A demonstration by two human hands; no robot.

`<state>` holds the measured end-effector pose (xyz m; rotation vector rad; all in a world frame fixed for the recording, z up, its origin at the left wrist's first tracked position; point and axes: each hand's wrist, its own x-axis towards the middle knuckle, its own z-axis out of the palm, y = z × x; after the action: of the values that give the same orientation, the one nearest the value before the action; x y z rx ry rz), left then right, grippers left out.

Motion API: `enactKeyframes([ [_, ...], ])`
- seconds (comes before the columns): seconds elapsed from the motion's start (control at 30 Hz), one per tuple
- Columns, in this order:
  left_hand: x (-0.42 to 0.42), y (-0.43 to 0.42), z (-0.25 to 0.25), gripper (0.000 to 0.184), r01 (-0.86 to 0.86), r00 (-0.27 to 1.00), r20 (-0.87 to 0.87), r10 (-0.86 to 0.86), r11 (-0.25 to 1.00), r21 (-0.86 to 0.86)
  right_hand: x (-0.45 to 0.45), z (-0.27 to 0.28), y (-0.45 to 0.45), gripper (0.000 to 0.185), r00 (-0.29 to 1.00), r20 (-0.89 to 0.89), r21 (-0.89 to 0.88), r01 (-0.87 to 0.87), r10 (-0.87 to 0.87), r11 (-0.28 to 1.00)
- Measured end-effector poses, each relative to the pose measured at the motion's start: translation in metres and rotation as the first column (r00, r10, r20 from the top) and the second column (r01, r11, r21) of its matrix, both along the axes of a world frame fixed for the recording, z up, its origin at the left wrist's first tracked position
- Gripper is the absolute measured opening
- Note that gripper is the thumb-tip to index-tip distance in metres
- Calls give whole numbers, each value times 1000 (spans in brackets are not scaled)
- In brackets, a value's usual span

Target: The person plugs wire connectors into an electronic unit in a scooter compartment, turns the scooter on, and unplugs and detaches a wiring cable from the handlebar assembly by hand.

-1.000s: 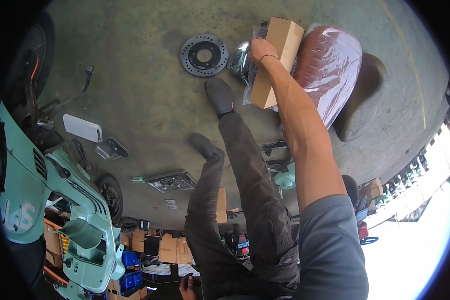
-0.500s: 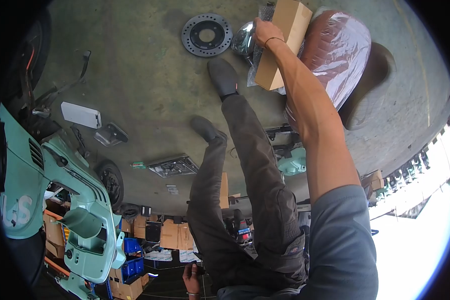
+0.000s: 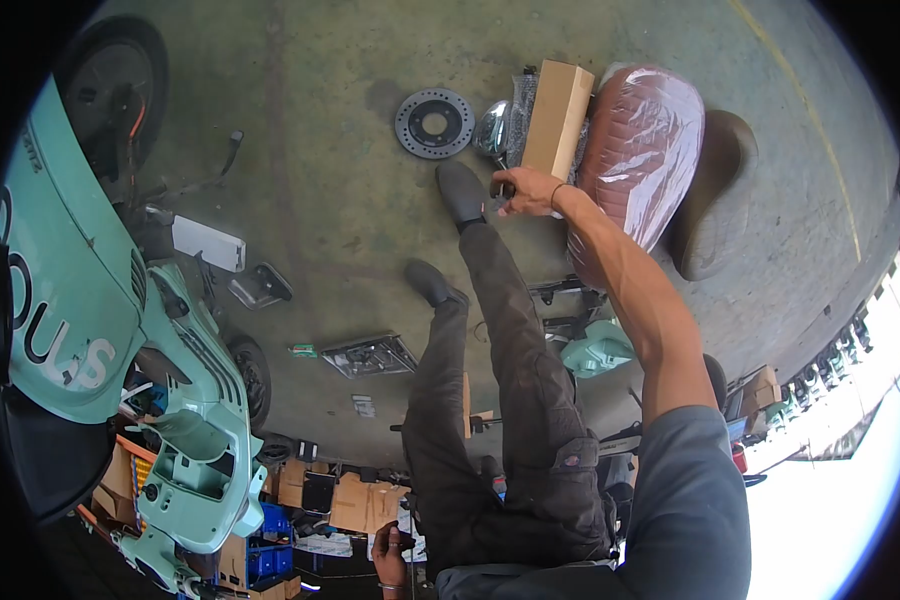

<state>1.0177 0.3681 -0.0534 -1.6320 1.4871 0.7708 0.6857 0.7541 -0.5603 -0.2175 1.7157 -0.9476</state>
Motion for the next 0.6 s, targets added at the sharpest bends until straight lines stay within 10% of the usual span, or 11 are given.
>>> enactKeyframes([
  [0.37,-16,15,21,37,-74,966,-246,77,997,22,57,290,-109,36,977,182,-469,-17,115,883],
  [0.6,-93,36,48,61,-546,622,-482,617,783,298,124,474,-204,28,915,34,-908,-139,402,395],
])
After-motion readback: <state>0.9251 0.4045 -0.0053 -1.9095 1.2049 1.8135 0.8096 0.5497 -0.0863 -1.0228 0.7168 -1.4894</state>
